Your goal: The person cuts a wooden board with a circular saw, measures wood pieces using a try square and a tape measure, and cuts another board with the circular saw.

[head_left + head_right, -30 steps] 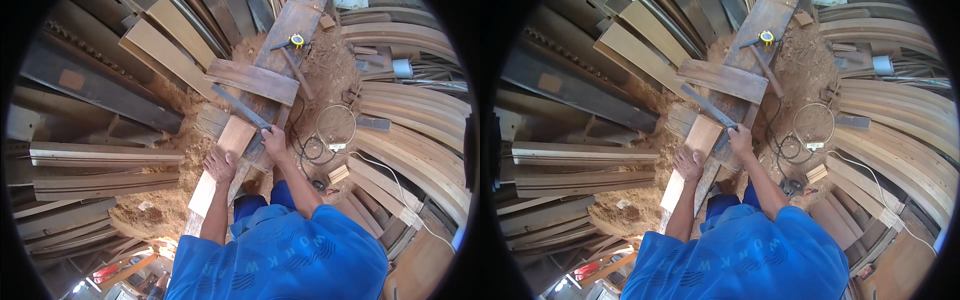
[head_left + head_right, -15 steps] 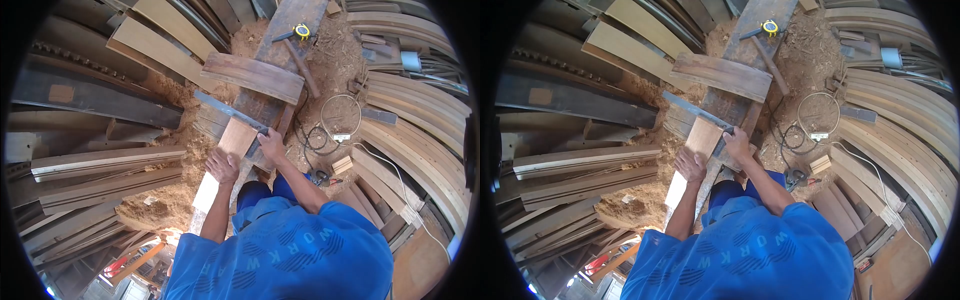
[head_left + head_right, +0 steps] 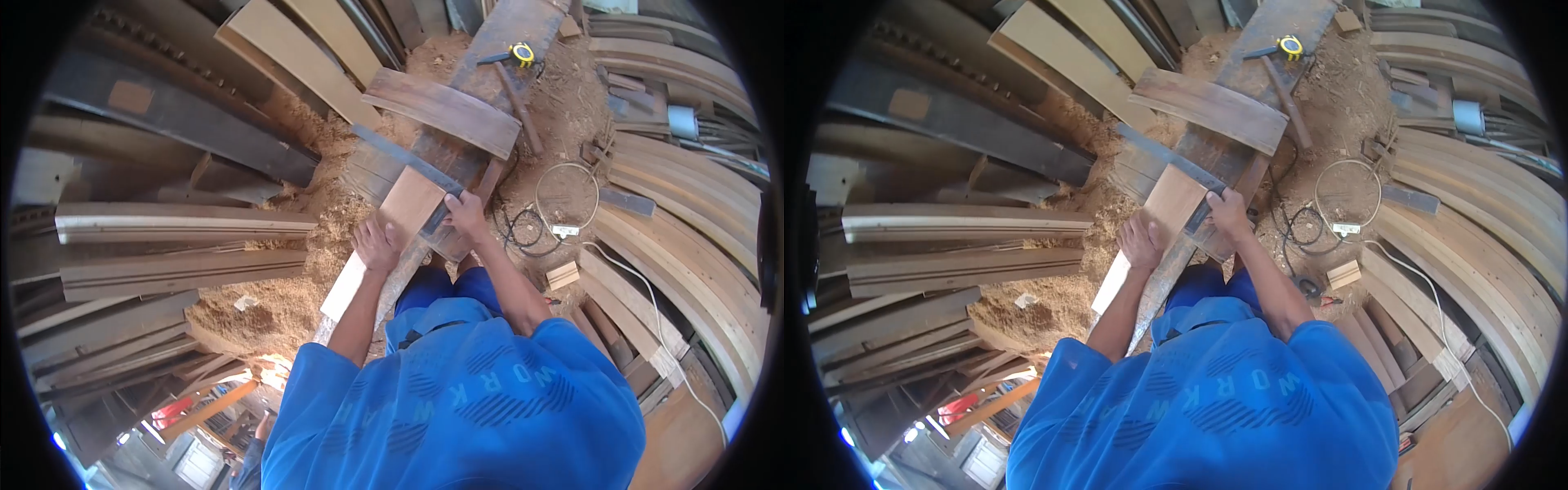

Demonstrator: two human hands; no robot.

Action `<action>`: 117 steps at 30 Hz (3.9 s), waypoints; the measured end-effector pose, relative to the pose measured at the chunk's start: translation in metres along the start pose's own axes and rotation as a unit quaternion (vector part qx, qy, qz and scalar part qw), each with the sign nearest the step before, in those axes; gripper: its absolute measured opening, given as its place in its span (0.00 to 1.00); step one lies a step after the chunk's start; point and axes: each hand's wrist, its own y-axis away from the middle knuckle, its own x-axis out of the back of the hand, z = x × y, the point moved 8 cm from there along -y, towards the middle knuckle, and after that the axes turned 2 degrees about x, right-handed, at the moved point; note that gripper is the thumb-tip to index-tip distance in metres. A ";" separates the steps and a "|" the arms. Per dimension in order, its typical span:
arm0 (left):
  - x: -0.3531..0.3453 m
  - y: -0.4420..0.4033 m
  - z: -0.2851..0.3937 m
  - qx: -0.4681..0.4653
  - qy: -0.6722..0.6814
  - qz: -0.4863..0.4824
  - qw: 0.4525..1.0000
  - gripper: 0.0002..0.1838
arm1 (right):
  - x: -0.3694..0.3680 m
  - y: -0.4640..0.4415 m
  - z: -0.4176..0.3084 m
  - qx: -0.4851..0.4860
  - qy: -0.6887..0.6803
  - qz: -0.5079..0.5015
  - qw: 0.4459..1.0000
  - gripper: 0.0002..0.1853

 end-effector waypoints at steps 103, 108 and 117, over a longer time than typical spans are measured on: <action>-0.018 0.052 0.014 0.145 -0.038 0.018 0.989 0.70 | 0.301 -0.340 -0.283 0.111 -0.130 0.233 0.957 0.07; -0.021 0.055 0.013 0.147 -0.025 -0.014 0.989 0.71 | 0.292 -0.370 -0.273 0.043 -0.085 0.256 0.962 0.10; -0.011 0.051 0.018 0.155 0.015 -0.079 0.985 0.68 | 0.227 -0.313 -0.296 0.263 0.598 0.173 0.737 0.32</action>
